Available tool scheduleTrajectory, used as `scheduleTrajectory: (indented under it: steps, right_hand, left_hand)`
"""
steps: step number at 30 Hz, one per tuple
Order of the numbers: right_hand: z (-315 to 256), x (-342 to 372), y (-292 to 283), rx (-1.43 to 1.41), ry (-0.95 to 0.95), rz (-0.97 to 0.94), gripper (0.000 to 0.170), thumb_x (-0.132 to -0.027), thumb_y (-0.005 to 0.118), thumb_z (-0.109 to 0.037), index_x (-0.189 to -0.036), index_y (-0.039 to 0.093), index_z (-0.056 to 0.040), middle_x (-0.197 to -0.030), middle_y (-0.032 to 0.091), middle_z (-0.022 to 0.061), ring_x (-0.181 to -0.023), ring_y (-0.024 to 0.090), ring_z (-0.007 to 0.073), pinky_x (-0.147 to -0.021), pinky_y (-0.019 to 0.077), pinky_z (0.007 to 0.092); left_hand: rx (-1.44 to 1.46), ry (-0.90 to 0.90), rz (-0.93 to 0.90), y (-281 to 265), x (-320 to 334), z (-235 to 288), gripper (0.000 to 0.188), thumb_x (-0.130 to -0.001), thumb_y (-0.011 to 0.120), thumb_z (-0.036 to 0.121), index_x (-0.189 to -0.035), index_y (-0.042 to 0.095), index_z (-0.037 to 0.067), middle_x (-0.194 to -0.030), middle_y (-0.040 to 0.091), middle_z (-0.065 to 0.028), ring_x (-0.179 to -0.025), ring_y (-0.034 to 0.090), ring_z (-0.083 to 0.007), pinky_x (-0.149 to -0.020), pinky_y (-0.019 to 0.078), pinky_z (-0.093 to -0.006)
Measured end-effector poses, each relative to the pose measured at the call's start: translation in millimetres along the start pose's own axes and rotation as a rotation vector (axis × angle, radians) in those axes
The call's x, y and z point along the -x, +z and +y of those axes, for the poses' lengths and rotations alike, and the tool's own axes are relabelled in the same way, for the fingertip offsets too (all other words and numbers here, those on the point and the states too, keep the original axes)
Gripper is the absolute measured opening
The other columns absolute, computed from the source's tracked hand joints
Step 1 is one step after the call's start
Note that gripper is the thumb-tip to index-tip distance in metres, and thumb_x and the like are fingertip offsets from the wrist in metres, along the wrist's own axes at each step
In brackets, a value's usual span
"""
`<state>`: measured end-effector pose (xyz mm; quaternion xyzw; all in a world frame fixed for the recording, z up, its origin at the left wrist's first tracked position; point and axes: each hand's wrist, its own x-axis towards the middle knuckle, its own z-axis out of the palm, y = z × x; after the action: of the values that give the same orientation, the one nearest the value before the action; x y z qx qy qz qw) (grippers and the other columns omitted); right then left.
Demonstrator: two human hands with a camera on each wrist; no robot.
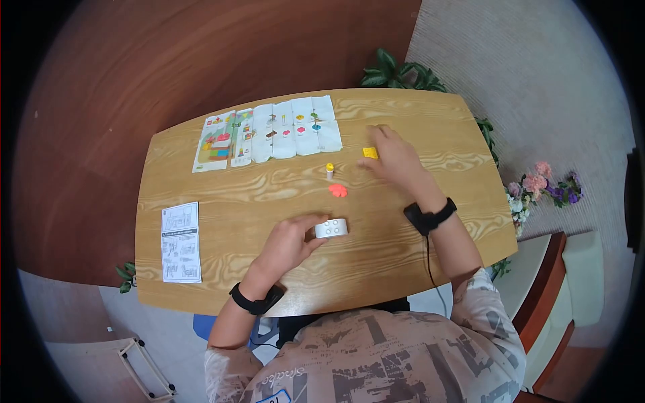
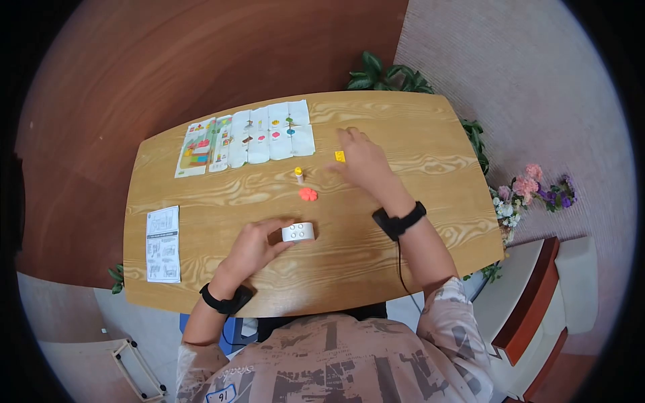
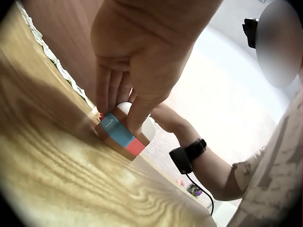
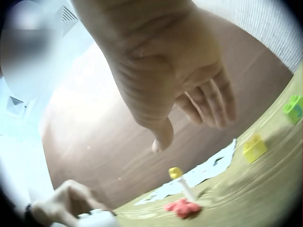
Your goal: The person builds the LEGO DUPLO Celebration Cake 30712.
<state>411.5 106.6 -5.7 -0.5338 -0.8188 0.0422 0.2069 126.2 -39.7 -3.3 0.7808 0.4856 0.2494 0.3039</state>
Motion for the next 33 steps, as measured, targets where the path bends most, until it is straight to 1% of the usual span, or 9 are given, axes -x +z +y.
scheduleTrajectory:
  steps: [1,4,10,12,13,21,24,30,33]
  right_hand:
    - [4,-7,3,0.029,0.029,-0.046,0.084,-0.089,0.084,-0.045,-0.152,0.052,0.0000,-0.153,0.056,0.0280,-0.139,0.057,0.0432,-0.110,0.0518,0.0484]
    - [9,-24,16,0.123,0.056,-0.142,0.087,-0.092,0.081,-0.048,-0.156,0.048,-0.0002,-0.159,0.049,0.0276,-0.145,0.051,0.0423,-0.111,0.0512,0.0495]
    - [13,-30,57,0.191,0.000,-0.222,0.079,-0.095,0.077,-0.048,-0.152,0.051,-0.0006,-0.155,0.053,0.0256,-0.143,0.052,0.0403,-0.112,0.0505,0.0506]
    - [6,-29,55,0.142,0.021,-0.308,0.076,-0.094,0.077,-0.045,-0.150,0.051,0.0003,-0.154,0.054,0.0268,-0.141,0.054,0.0436,-0.115,0.0480,0.0509]
    - [5,-28,57,0.133,0.019,-0.301,0.075,-0.094,0.077,-0.045,-0.148,0.052,0.0006,-0.153,0.054,0.0267,-0.141,0.054,0.0436,-0.115,0.0482,0.0510]
    - [6,-21,72,0.122,-0.030,-0.194,0.072,-0.094,0.077,-0.045,-0.144,0.054,0.0013,-0.151,0.055,0.0256,-0.138,0.055,0.0430,-0.112,0.0489,0.0523]
    - [4,-26,56,0.135,0.042,-0.234,0.073,-0.094,0.078,-0.047,-0.144,0.054,0.0010,-0.153,0.053,0.0252,-0.142,0.052,0.0415,-0.115,0.0445,0.0537]
    - [36,-21,72,0.283,0.024,-0.058,0.076,-0.094,0.076,-0.050,-0.148,0.055,0.0003,-0.151,0.054,0.0211,-0.147,0.046,0.0361,-0.121,0.0335,0.0560]
    - [40,-13,67,0.245,0.062,-0.064,0.072,-0.095,0.075,-0.050,-0.146,0.057,-0.0013,-0.150,0.055,0.0219,-0.145,0.049,0.0370,-0.119,0.0369,0.0555]
  left_hand:
    - [-0.002,0.002,0.007,0,1,-1,0.040,-0.086,0.086,0.011,-0.123,0.075,0.000,-0.120,0.077,-0.0200,-0.104,0.075,-0.0409,-0.091,0.0612,-0.0423]
    - [-0.017,0.092,0.066,4,2,-9,0.041,-0.085,0.086,0.009,-0.123,0.075,0.002,-0.111,0.078,-0.0180,-0.083,0.076,-0.0346,-0.077,0.0615,-0.0425]
    - [-0.027,0.099,0.066,3,2,-8,0.038,-0.086,0.086,0.012,-0.122,0.075,0.004,-0.111,0.078,-0.0164,-0.084,0.076,-0.0342,-0.077,0.0612,-0.0431]
    - [-0.032,0.042,0.018,-1,2,-3,0.040,-0.086,0.087,0.012,-0.123,0.076,0.003,-0.117,0.078,-0.0182,-0.097,0.076,-0.0375,-0.086,0.0615,-0.0430]
    - [-0.033,0.014,-0.005,-1,1,-1,0.040,-0.086,0.087,0.012,-0.123,0.076,0.002,-0.120,0.078,-0.0190,-0.103,0.076,-0.0391,-0.090,0.0616,-0.0429]
    - [-0.032,0.047,0.022,3,2,-7,0.040,-0.086,0.087,0.013,-0.124,0.075,0.003,-0.118,0.078,-0.0183,-0.101,0.076,-0.0388,-0.088,0.0615,-0.0437]
    - [-0.050,0.034,0.017,1,2,-5,0.039,-0.086,0.087,0.013,-0.123,0.075,0.003,-0.118,0.078,-0.0176,-0.101,0.076,-0.0385,-0.088,0.0617,-0.0434]
    - [-0.030,0.045,0.020,0,1,-4,0.038,-0.086,0.087,0.012,-0.121,0.075,0.003,-0.119,0.078,-0.0173,-0.101,0.076,-0.0385,-0.087,0.0621,-0.0431]
    - [-0.030,0.052,0.019,1,1,-6,0.039,-0.086,0.087,0.013,-0.121,0.075,0.003,-0.119,0.078,-0.0173,-0.101,0.076,-0.0389,-0.087,0.0620,-0.0431]
